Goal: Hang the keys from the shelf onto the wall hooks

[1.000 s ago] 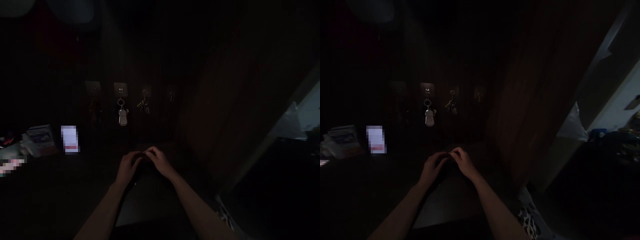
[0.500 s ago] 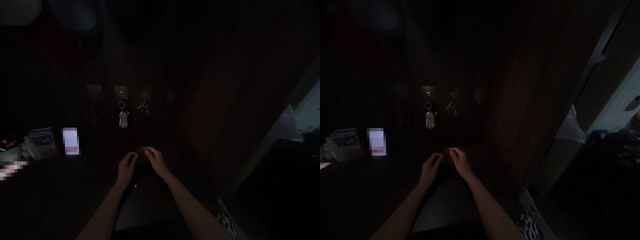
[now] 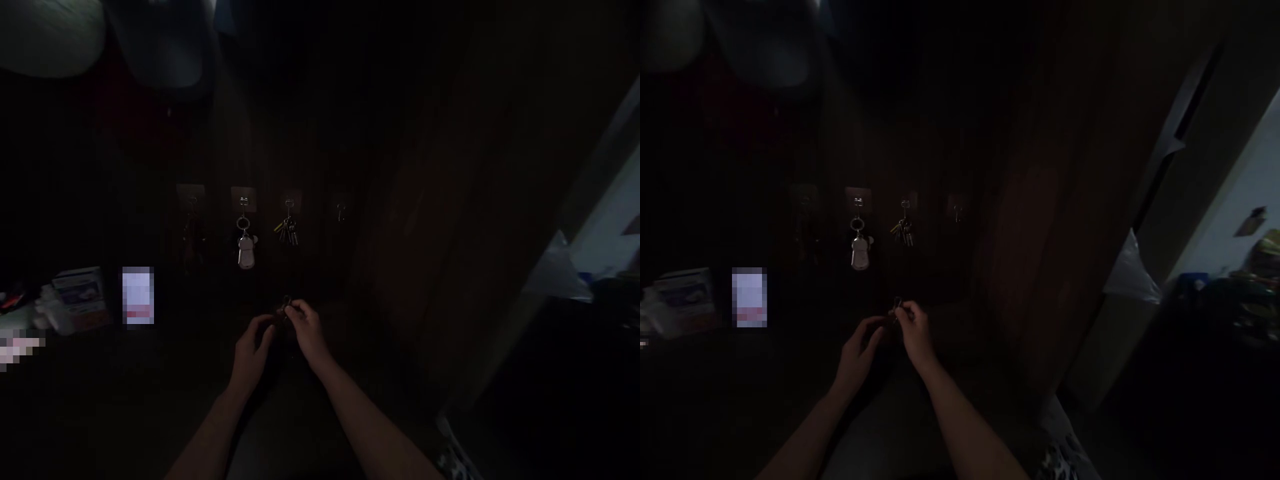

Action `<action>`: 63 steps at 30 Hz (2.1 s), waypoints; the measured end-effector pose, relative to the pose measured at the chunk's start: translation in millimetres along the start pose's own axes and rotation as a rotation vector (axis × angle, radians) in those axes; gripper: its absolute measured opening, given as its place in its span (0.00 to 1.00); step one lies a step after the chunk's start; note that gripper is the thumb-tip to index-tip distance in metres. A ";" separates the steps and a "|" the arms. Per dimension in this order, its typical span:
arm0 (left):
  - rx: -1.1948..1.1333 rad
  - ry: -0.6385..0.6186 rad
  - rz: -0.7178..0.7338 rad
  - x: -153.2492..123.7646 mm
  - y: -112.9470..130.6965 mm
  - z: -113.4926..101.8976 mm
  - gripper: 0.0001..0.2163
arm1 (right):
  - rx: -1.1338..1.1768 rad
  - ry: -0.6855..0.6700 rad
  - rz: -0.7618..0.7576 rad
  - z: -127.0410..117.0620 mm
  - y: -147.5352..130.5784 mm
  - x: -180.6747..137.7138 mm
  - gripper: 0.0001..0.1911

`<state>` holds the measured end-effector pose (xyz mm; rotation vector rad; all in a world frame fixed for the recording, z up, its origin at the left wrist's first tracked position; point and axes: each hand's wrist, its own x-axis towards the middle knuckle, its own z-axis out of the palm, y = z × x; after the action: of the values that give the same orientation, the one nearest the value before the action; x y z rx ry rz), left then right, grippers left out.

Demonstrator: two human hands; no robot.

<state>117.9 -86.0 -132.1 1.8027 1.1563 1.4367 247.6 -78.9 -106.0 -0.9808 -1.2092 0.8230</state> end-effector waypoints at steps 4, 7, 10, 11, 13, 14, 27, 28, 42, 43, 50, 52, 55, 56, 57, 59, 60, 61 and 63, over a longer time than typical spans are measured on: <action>0.011 0.042 -0.038 0.8 -5.8 -0.4 0.14 | 0.115 0.056 0.018 -15.5 -19.0 22.0 0.12; 0.020 0.061 -0.053 2.3 -11.0 -1.0 0.14 | 0.126 0.132 -0.007 -32.2 -37.4 44.8 0.12; 0.034 0.078 -0.085 3.1 -13.1 -1.8 0.14 | 0.163 0.233 -0.060 -50.3 -56.5 71.3 0.09; 0.038 0.081 -0.095 3.2 -13.2 -2.0 0.14 | 0.187 0.271 -0.073 -56.0 -62.7 80.5 0.08; 0.041 0.080 -0.104 3.2 -13.2 -2.2 0.14 | 0.200 0.317 -0.090 -66.9 -74.2 98.5 0.06; 0.041 0.077 -0.103 3.2 -13.3 -2.3 0.14 | 0.191 0.341 -0.106 -71.7 -79.4 107.0 0.06; 0.053 0.089 -0.111 3.9 -14.4 -0.3 0.14 | 0.077 0.430 -0.086 -91.2 -92.1 167.9 0.04; 0.057 0.085 -0.110 4.0 -14.7 -0.3 0.14 | 0.073 0.430 -0.076 -91.2 -89.8 168.8 0.05; 0.039 0.056 -0.132 4.4 -14.6 -0.7 0.14 | 0.019 0.454 0.013 -97.5 -56.8 143.3 0.05; 0.039 0.055 -0.129 4.3 -13.7 -0.9 0.14 | 0.016 0.463 0.016 -98.3 -52.9 138.2 0.06; 0.040 0.057 -0.111 3.8 -9.8 -1.4 0.14 | -0.003 0.443 0.031 -98.9 -19.0 92.3 0.10; 0.056 0.062 -0.109 4.1 -11.2 -1.2 0.14 | -0.027 0.401 0.026 -96.9 -8.0 78.2 0.10; 0.084 0.060 -0.088 4.4 -14.0 -1.0 0.13 | -0.101 0.319 0.035 -91.9 6.4 57.4 0.09; 0.088 0.059 -0.081 4.5 -14.9 -1.0 0.13 | -0.140 0.286 0.036 -89.7 9.9 50.7 0.09; 0.091 0.058 -0.076 4.5 -15.8 -1.0 0.13 | -0.183 0.244 0.031 -87.3 12.7 44.2 0.09; 0.096 0.053 -0.076 4.6 -17.5 -0.8 0.13 | -0.270 0.144 0.012 -82.2 16.0 31.8 0.08; 0.099 0.048 -0.075 4.6 -18.4 -0.7 0.13 | -0.312 0.088 -0.003 -79.5 16.8 26.1 0.07; 0.101 0.045 -0.073 4.6 -19.2 -0.6 0.13 | -0.353 0.034 -0.020 -76.8 17.2 20.9 0.07; 0.104 0.032 -0.070 4.7 -20.6 -0.5 0.13 | -0.442 -0.067 -0.061 -71.7 18.0 11.7 0.07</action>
<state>111.9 -72.1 -146.9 1.7960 1.3194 1.3928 320.1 -73.4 -123.6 -1.2711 -1.5089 0.5516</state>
